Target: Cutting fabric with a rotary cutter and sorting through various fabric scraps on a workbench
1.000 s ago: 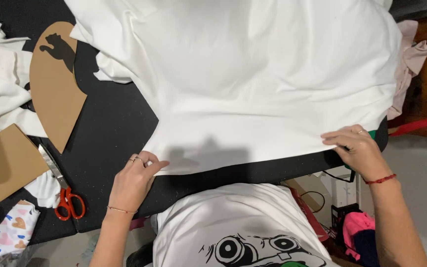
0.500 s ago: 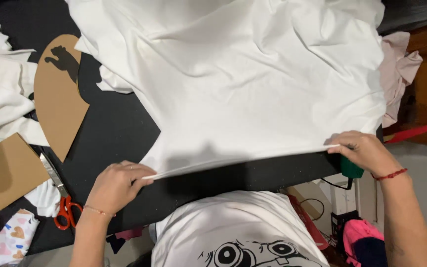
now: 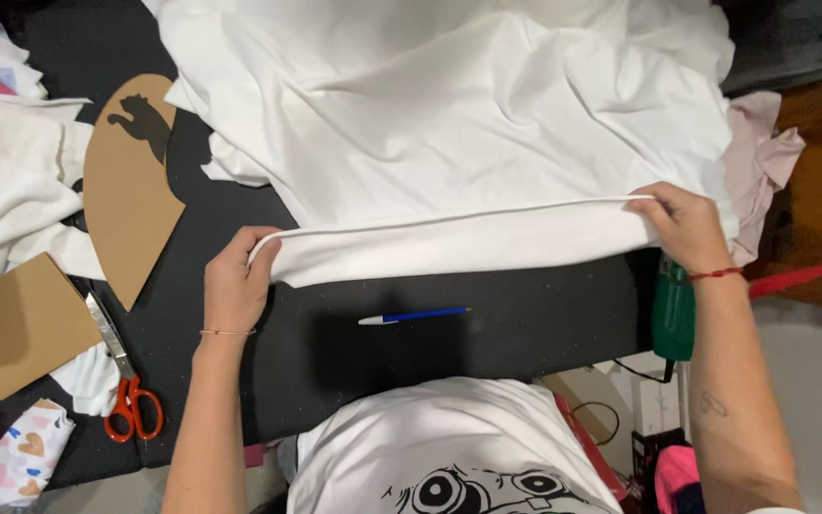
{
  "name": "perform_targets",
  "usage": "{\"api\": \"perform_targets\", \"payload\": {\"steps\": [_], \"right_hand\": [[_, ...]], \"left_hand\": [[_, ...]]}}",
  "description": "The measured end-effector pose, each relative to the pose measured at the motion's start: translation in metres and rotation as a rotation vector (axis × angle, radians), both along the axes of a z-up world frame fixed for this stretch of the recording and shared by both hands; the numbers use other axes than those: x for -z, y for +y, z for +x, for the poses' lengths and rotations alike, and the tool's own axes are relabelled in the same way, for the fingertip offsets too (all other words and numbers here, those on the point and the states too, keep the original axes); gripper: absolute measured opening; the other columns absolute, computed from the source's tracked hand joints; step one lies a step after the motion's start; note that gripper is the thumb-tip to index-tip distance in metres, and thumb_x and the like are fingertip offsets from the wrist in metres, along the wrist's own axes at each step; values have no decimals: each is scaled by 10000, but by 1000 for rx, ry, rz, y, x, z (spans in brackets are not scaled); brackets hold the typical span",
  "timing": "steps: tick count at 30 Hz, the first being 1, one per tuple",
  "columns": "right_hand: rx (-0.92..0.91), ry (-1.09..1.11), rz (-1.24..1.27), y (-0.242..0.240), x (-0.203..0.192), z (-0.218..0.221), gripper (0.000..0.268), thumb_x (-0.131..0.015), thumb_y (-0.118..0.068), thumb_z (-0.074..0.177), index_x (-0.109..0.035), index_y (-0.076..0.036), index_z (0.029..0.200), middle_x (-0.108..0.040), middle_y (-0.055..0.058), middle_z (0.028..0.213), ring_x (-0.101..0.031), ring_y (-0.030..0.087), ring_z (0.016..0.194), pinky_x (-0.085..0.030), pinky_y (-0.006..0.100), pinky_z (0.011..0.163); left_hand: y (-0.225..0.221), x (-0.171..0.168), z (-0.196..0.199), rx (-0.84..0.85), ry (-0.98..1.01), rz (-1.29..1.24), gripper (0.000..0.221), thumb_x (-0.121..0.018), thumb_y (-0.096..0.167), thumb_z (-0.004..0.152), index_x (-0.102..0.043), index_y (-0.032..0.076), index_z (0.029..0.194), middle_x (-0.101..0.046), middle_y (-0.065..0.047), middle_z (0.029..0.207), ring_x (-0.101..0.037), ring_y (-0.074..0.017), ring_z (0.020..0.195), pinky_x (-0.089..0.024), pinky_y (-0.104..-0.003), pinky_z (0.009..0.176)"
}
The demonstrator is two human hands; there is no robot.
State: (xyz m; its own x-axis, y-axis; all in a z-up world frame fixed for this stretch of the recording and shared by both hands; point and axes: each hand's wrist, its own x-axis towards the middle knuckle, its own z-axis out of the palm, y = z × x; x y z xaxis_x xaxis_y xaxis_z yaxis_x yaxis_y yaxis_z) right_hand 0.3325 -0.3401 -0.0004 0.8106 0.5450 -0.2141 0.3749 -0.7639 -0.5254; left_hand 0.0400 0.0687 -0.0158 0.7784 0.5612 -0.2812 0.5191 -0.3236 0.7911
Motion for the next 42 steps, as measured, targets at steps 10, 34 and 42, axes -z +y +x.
{"api": "perform_targets", "payload": {"steps": [10,34,42], "right_hand": [[37,-24,-7,1,13,21,135,-537,-174,931,-635,-98,877,-585,-40,812,-452,65,759,-318,203,661],[-431,-465,377,167,44,-116,325,-563,24,774,-522,25,1097,-539,181,1103,-512,334,1034,-378,425,909],[-63,-233,-170,130,39,-89,642,-244,-555,863,-265,-136,1348,-146,121,1426,-114,289,1303,-44,542,1012]], "left_hand": [[11,3,12,-85,-167,148,298,-430,307,930,-578,64,841,-541,18,722,-456,-93,652,-334,-252,567],[-107,69,109,594,-524,719,230,-531,157,786,-539,165,1016,-586,-25,1055,-520,-152,1063,-331,-382,971],[-15,68,68,589,-214,862,637,-351,570,807,-304,204,1327,-244,-92,1403,-197,-233,1304,-168,-502,1017]]}}
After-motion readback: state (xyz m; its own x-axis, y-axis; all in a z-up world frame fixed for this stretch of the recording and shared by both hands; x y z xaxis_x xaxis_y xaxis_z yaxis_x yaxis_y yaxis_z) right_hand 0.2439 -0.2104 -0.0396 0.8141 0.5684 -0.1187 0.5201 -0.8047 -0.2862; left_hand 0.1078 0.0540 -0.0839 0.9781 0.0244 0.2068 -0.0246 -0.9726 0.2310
